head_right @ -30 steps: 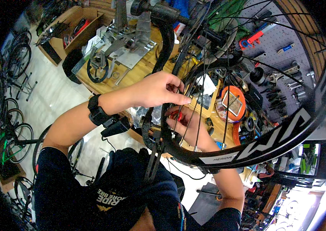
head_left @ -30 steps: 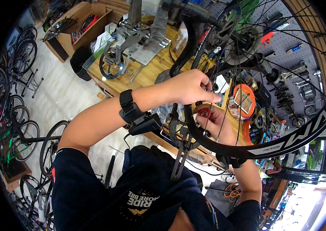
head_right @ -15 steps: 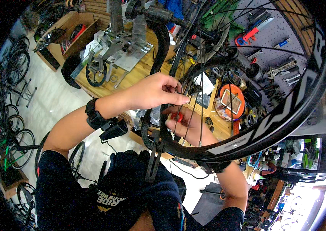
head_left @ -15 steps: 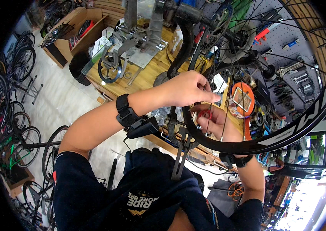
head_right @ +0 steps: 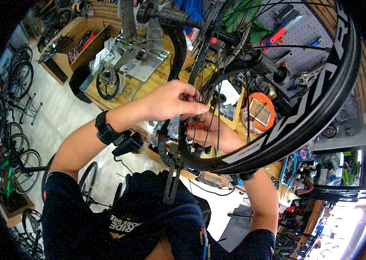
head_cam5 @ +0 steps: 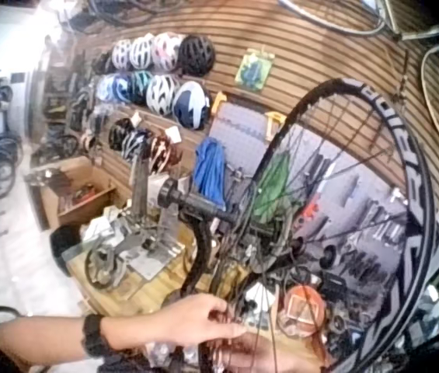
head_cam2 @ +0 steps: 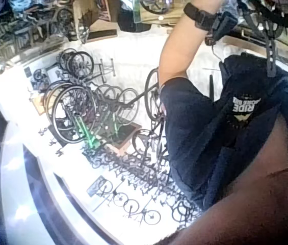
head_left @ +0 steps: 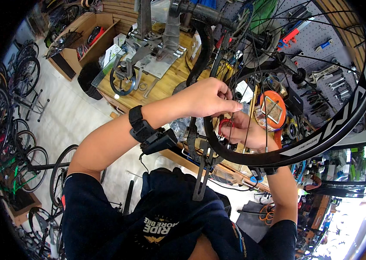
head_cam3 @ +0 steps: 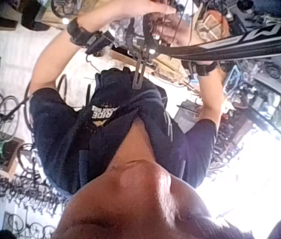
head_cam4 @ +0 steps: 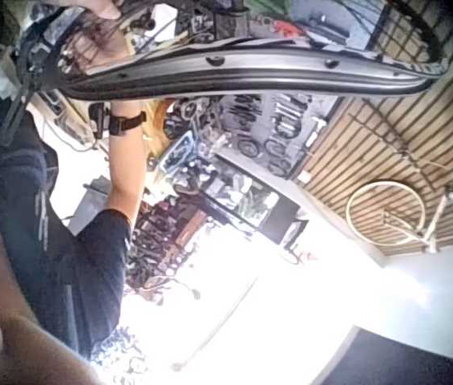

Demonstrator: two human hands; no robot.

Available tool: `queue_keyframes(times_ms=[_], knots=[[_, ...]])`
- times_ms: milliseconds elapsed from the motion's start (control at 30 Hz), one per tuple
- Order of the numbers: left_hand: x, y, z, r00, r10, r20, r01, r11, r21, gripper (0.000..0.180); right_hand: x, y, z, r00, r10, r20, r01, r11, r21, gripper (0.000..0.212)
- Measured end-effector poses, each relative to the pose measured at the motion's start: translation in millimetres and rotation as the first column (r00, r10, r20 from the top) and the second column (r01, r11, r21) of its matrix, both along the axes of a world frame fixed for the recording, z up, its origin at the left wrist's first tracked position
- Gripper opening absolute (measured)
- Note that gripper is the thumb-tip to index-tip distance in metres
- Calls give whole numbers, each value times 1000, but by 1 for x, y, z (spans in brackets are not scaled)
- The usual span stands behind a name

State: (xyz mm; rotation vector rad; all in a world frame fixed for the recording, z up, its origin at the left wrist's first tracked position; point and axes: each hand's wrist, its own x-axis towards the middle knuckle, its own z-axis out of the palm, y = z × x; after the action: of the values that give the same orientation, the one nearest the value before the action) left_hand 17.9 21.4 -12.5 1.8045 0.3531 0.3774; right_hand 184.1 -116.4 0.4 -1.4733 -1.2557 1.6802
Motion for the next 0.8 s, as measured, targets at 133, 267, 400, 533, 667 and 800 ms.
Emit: queue_keyframes(times_ms=[133,267,400,533,667,800], knots=[[1,1,0,1000,-17,0,17,999,-35,36,9,-4,-3,929,-330,-169,297,935,-196,22],[2,0,2,1000,-8,-4,8,1000,-22,38,15,-7,-7,821,-539,-187,532,842,-94,19],[-2,5,-5,992,84,-96,-67,984,167,50,-1,-18,3,770,-624,-130,618,781,-86,22],[-2,13,-40,927,375,30,-302,695,652,41,3,-30,-3,809,-574,-125,581,814,18,22],[-9,30,-33,960,278,31,-279,944,179,39,2,-46,-7,829,-558,-39,555,812,180,21],[-25,6,9,974,184,135,-184,983,-11,37,3,-54,-15,823,-568,-16,556,797,235,21]])
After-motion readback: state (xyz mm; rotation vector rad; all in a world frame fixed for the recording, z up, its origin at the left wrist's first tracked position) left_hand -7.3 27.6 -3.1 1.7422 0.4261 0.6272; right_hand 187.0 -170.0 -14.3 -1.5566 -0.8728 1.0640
